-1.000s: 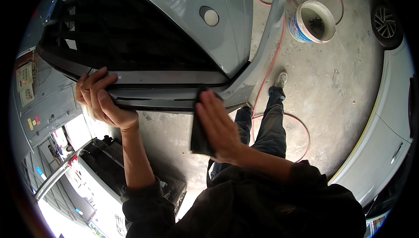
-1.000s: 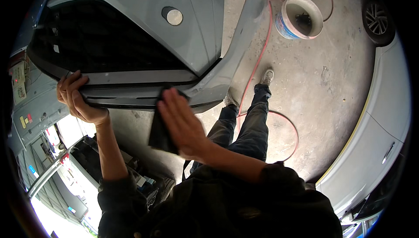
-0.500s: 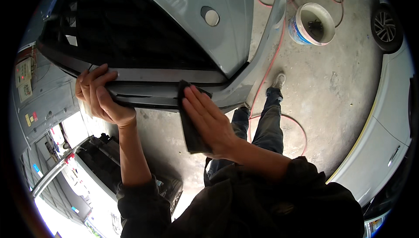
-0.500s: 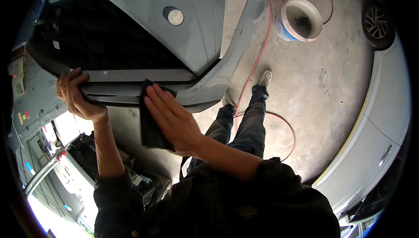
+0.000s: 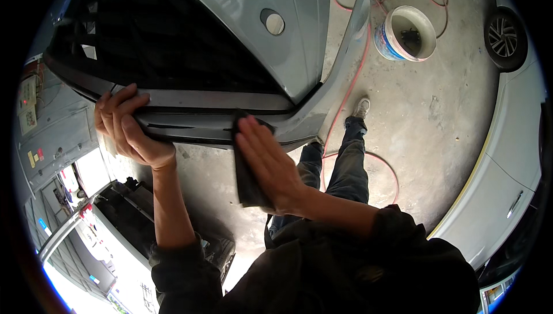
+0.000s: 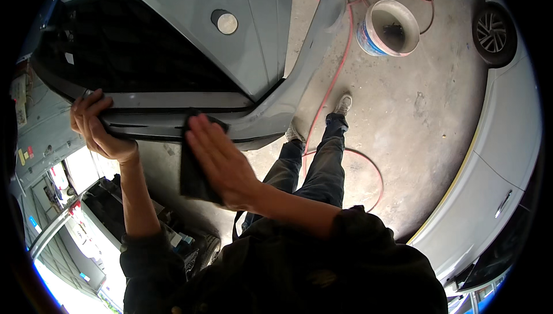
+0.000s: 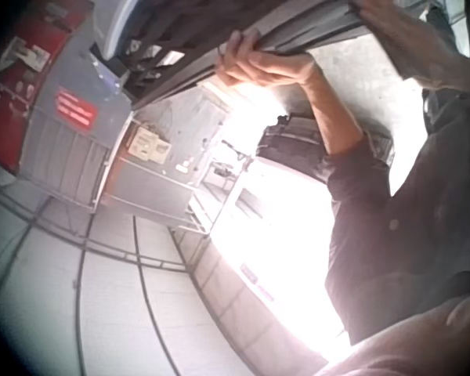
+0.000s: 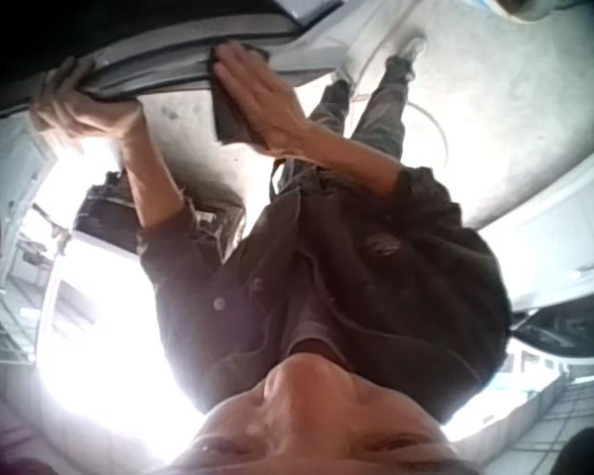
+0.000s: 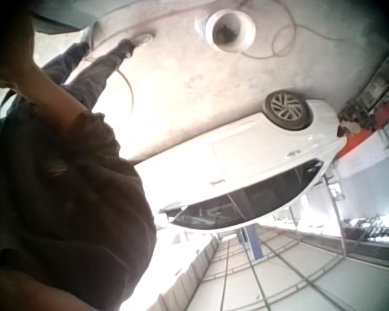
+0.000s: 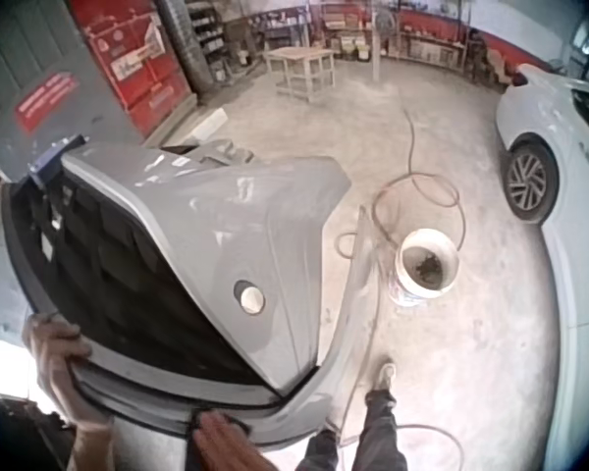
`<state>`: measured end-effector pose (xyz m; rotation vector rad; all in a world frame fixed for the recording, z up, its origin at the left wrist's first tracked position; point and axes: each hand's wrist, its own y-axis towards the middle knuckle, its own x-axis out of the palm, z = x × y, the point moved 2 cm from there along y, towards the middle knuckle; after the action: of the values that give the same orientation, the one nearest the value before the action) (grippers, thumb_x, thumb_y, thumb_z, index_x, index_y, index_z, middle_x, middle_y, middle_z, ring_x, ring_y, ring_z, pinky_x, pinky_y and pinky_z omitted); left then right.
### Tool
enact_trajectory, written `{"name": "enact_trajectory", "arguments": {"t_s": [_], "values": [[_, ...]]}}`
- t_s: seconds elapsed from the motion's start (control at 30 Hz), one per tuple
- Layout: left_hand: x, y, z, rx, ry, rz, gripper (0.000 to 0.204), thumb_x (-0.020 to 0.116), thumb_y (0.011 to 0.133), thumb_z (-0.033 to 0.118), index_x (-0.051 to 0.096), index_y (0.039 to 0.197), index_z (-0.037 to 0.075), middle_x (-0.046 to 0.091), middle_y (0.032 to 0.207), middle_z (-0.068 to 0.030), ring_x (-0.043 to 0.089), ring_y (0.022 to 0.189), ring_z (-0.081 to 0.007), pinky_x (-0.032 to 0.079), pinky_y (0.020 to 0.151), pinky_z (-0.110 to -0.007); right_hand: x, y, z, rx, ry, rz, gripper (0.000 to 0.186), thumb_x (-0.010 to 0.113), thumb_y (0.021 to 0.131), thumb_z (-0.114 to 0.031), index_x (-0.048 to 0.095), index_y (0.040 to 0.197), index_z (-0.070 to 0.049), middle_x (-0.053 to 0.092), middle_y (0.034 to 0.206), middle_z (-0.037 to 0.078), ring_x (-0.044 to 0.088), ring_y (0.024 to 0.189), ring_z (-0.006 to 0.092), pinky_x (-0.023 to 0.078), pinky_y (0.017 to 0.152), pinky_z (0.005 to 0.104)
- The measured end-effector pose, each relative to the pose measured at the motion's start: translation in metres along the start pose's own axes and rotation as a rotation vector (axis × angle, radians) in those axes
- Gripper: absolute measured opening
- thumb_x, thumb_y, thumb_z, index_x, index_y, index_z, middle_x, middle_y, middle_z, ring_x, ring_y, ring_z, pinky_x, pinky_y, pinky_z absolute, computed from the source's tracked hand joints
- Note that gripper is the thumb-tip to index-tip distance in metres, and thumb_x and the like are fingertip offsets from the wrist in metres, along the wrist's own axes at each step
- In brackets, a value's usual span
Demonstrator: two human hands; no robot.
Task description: The person sands the surface of a detached grey car bumper using a black sanding block. They systematically work across the front and side edges, dipping the block into a bucket of water periodically. The person also uses a cloth to wipe the surface at the end.
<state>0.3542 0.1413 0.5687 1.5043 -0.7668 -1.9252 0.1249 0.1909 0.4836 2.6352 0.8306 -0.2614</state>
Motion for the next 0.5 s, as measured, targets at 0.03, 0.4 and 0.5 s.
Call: {"name": "enact_trajectory", "arguments": {"t_s": [0.03,0.4,0.5], "values": [[0.000,0.000,-0.001,0.007,0.015,-0.014,0.044,0.034,0.092,0.030,0.070,0.075,0.009,0.074,0.094,-0.0037,0.049,0.123,-0.0223,0.030,0.113,-0.044,0.000,0.007,0.002,-0.081,-0.064,-0.012,0.080,0.057,0.079,-0.010,0.030,0.151,0.013,0.023,0.162,0.030,0.019,0.153,0.0417,0.021,0.125,0.0497],[-0.001,0.002,0.000,0.001,0.058,-0.071,0.046,0.031,0.092,0.030,0.068,0.080,0.007,0.072,0.096,-0.0071,0.051,0.123,-0.0246,0.029,0.115,-0.044,-0.003,0.008,0.006,-0.100,-0.106,-0.092,0.085,0.061,0.078,-0.015,0.028,0.152,0.013,0.022,0.163,0.029,0.018,0.154,0.0410,0.021,0.125,0.0496],[-0.004,0.000,-0.006,0.009,0.010,-0.027,0.044,0.036,0.092,0.031,0.070,0.076,0.008,0.073,0.094,-0.0044,0.048,0.124,-0.0228,0.030,0.113,-0.044,-0.010,-0.023,0.029,-0.060,-0.071,-0.049,0.089,0.066,0.074,-0.013,0.030,0.151,0.013,0.022,0.162,0.029,0.019,0.154,0.0410,0.021,0.125,0.0492]]}}
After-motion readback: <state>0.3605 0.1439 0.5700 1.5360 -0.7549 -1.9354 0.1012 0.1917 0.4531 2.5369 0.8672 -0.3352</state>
